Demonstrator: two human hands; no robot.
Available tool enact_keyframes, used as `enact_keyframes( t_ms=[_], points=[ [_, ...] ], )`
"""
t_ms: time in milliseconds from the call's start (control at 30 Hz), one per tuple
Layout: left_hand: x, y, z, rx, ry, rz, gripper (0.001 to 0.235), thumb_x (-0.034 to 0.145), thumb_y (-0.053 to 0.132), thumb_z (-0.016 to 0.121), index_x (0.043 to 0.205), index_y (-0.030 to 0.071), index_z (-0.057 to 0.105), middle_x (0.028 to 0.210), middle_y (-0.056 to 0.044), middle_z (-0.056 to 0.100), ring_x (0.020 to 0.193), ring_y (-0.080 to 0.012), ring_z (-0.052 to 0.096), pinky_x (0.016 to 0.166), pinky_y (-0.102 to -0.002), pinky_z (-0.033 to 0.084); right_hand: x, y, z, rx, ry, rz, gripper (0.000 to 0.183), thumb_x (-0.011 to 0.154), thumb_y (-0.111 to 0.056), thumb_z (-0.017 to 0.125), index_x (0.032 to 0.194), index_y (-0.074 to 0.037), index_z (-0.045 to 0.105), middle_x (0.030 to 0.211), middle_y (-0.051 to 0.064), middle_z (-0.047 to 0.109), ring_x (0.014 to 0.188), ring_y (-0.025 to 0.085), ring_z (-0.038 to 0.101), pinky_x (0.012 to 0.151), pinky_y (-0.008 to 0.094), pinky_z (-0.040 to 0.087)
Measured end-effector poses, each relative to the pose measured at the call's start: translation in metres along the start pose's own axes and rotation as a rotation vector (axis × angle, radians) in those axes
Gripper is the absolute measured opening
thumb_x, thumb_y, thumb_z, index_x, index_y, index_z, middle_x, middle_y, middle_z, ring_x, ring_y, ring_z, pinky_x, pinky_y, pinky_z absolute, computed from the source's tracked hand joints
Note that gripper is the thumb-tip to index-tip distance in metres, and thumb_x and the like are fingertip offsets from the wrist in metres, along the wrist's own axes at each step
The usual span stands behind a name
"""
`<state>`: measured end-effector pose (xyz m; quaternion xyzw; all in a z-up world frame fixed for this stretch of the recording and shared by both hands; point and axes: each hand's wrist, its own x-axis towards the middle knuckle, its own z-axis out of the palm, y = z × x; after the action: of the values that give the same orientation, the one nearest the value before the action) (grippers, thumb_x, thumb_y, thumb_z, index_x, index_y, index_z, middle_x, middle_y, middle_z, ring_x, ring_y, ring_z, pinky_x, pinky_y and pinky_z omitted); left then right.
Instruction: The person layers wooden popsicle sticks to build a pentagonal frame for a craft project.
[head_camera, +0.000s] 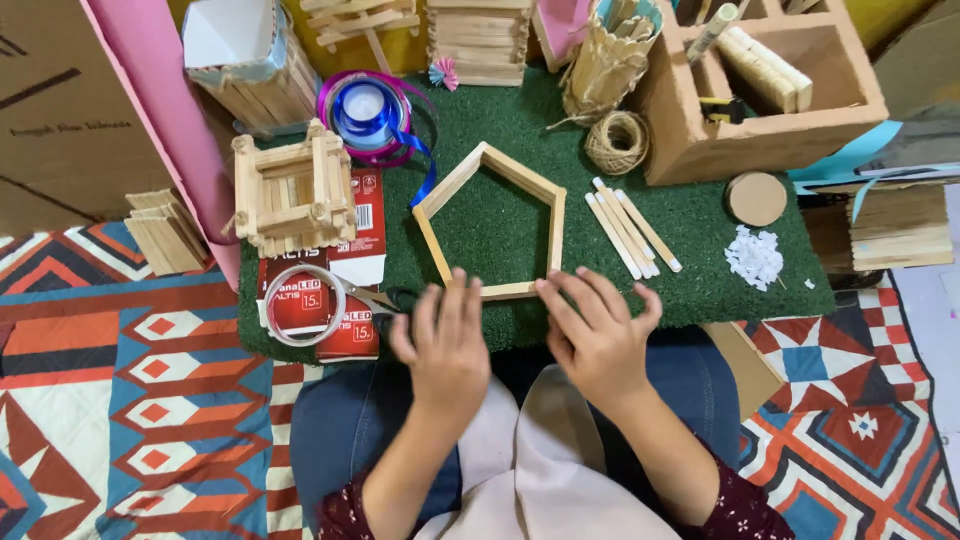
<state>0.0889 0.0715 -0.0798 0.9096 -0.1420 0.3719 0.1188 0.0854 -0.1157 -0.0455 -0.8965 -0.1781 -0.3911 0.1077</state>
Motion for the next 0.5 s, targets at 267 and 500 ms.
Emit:
enact_keyframes(
  t_ms=[267,500],
  points=[
    [-0.011,0.011,0.005,0.078,-0.012,0.072,0.044,0.104,0.012,0.045,0.144,0.013,0.063,0.145,-0.010,0.061,0.129,-0.0295,0.059,0.119,-0.049,0.032,0.004,-0.010,-0.003,-0.049,-0.022,0.049,0.034,0.094,-0.013,0.058,0.123,-0.021,0.074,0.119,-0.003,0.070,0.117,0.022,0.062,0.104,0.064,0.023],
    [-0.014,0.011,0.006,0.079,-0.014,0.081,0.047,0.103,0.014,0.047,0.148,0.021,0.061,0.145,-0.011,0.060,0.131,-0.0315,0.057,0.122,-0.050,0.029,-0.006,-0.011,0.004,-0.080,-0.019,0.062,0.042,0.091,-0.013,0.055,0.127,-0.024,0.072,0.126,-0.005,0.068,0.123,0.023,0.060,0.106,0.068,0.018]
  ],
)
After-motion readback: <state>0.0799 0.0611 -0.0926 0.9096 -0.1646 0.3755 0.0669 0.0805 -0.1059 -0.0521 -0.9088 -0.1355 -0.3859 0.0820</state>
